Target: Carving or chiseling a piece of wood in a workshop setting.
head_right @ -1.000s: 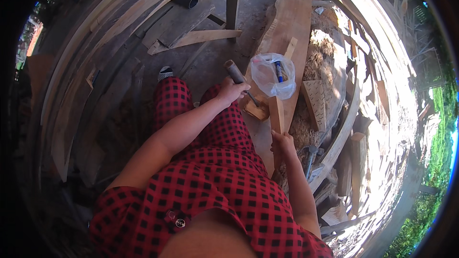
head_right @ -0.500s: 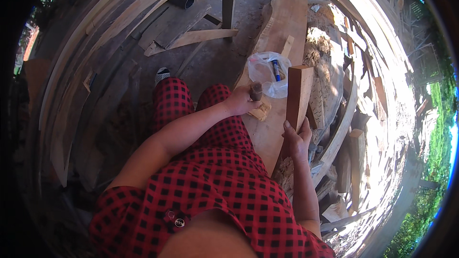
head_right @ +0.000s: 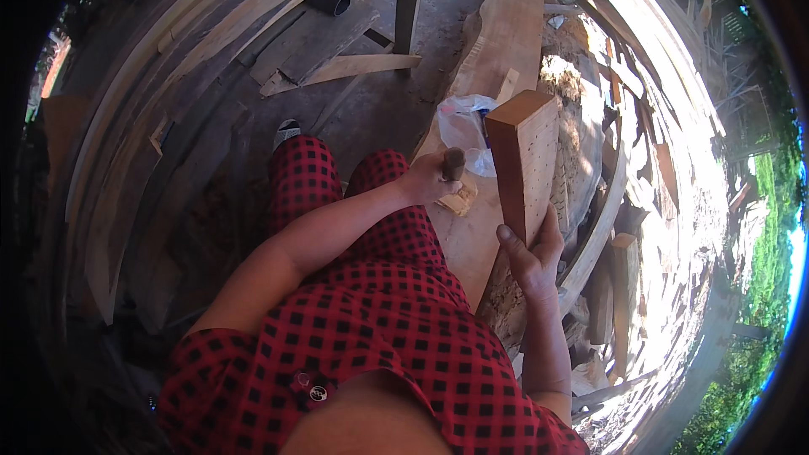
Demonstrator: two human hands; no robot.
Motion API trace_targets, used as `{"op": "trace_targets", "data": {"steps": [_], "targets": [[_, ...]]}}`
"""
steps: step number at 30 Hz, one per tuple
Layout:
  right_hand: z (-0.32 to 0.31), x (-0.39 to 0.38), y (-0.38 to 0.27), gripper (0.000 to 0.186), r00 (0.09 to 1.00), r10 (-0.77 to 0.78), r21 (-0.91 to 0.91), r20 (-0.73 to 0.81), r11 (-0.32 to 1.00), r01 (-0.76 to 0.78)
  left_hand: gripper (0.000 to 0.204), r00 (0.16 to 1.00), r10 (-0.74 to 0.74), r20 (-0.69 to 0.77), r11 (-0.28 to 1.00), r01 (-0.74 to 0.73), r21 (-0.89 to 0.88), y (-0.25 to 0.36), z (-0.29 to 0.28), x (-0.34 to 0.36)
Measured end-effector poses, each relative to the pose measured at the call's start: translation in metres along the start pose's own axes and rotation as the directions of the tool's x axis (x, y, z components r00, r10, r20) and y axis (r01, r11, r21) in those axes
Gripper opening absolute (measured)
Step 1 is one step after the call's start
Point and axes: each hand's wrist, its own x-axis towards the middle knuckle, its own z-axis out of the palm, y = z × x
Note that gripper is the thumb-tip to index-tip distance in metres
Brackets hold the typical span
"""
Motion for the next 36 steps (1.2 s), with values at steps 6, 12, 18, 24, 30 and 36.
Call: {"op": "trace_targets", "data": {"steps": [6, 12, 18, 24, 30, 36], "targets": [[0.0, 0.004, 0.014, 0.069, 0.985, 0.033, -0.545, 0.169, 0.836, 0.065, 0.034, 0.971, 0.191, -0.146, 0.98, -0.197, -0.022, -0.024, 0.014, 0.006], [0.008, 0.0, 0.005, 0.071, 0.987, -0.108, -0.397, 0.12, 0.906, 0.147, 0.021, 0.997, 0.074, -0.036, 0.996, -0.076, -0.049, -0.036, 0.017, 0.005], [0.011, 0.006, -0.001, 0.072, 0.98, 0.03, -0.651, 0.197, 0.751, 0.108, 0.029, 0.892, 0.411, -0.191, 0.91, -0.389, 0.143, -0.05, 0.029, 0.017], [0.004, 0.009, 0.003, 0.07, 0.991, -0.079, -0.491, 0.105, 0.863, 0.121, 0.036, 0.998, -0.014, 0.056, 0.999, 0.012, 0.048, -0.044, 0.016, 0.009], [0.012, 0.007, 0.015, 0.061, 0.975, 0.134, -0.435, 0.178, 0.9, -0.044, 0.035, 0.963, 0.211, -0.165, 0.977, -0.21, 0.024, -0.031, 0.013, 0.005], [0.012, 0.004, 0.023, 0.06, 0.989, 0.047, -0.369, 0.139, 0.929, 0.007, 0.034, 0.998, 0.054, -0.029, 0.999, -0.054, 0.001, -0.035, 0.012, 0.004]]}}
